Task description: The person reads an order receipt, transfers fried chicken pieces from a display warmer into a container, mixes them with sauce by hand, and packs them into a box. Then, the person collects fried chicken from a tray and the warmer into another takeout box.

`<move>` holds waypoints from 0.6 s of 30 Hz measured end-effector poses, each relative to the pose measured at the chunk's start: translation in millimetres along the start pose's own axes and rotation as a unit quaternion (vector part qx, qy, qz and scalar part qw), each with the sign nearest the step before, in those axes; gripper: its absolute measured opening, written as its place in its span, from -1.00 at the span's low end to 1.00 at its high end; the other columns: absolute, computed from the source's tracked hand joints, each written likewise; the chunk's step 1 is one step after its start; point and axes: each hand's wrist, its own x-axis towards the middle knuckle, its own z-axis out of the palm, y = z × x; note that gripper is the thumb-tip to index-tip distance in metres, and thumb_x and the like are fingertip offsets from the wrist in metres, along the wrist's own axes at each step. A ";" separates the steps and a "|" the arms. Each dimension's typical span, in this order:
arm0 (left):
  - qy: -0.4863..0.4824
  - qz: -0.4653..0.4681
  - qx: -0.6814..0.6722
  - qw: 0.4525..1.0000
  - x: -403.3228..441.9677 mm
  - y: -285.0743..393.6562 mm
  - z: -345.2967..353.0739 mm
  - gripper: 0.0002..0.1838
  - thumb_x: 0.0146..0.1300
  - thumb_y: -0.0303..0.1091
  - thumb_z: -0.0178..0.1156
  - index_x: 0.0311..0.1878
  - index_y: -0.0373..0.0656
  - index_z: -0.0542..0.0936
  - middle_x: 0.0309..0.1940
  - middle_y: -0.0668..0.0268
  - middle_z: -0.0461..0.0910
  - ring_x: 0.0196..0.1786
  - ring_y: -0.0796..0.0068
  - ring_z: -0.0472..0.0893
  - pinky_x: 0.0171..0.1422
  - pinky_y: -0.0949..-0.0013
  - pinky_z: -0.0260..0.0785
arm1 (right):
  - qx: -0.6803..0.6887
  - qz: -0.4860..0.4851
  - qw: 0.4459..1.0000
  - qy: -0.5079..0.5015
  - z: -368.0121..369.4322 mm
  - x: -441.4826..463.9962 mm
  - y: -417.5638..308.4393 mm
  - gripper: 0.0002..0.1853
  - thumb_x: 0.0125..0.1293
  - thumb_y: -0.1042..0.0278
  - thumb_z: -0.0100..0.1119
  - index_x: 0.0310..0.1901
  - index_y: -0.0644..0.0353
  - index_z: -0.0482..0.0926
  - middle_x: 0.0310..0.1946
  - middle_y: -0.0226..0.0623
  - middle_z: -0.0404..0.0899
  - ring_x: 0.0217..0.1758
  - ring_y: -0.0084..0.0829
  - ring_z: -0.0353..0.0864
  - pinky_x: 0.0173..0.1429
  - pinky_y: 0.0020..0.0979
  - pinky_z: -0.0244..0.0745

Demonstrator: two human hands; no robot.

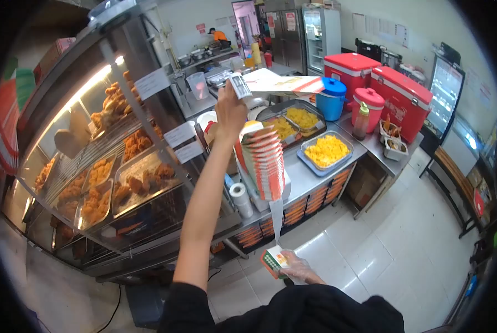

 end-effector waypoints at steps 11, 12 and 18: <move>-0.238 0.027 0.214 0.947 -50.5 -95.4 72.7 -0.60 -0.07 -0.61 0.05 -0.06 -0.29 0.36 -0.05 0.15 0.26 -0.10 -0.02 0.34 -0.03 0.12 0.35 | 0.076 -0.064 0.984 0.147 -91.3 42.4 106.3 -0.10 -0.33 0.10 0.36 0.14 0.25 0.22 0.08 -0.08 0.30 0.16 -0.15 0.29 0.22 -0.31 0.21; -0.261 0.025 0.201 0.944 -56.3 -90.9 66.0 -0.58 -0.10 -0.63 0.07 -0.06 -0.30 0.37 -0.03 0.15 0.25 -0.08 -0.03 0.33 0.03 0.12 0.33 | 0.070 -0.059 0.986 0.137 -95.3 43.2 104.4 -0.10 -0.34 0.11 0.37 0.14 0.25 0.22 0.08 -0.08 0.29 0.16 -0.15 0.29 0.23 -0.31 0.21; -0.381 -0.032 0.099 0.919 -64.7 -119.8 48.5 -0.47 -0.09 -0.69 0.01 0.07 -0.30 0.33 0.06 0.02 0.24 0.09 -0.04 0.30 0.17 0.16 0.20 | 0.096 -0.051 0.990 0.091 -111.9 57.3 90.8 -0.09 -0.36 0.17 0.40 0.13 0.26 0.23 0.08 -0.08 0.28 0.17 -0.17 0.27 0.24 -0.33 0.19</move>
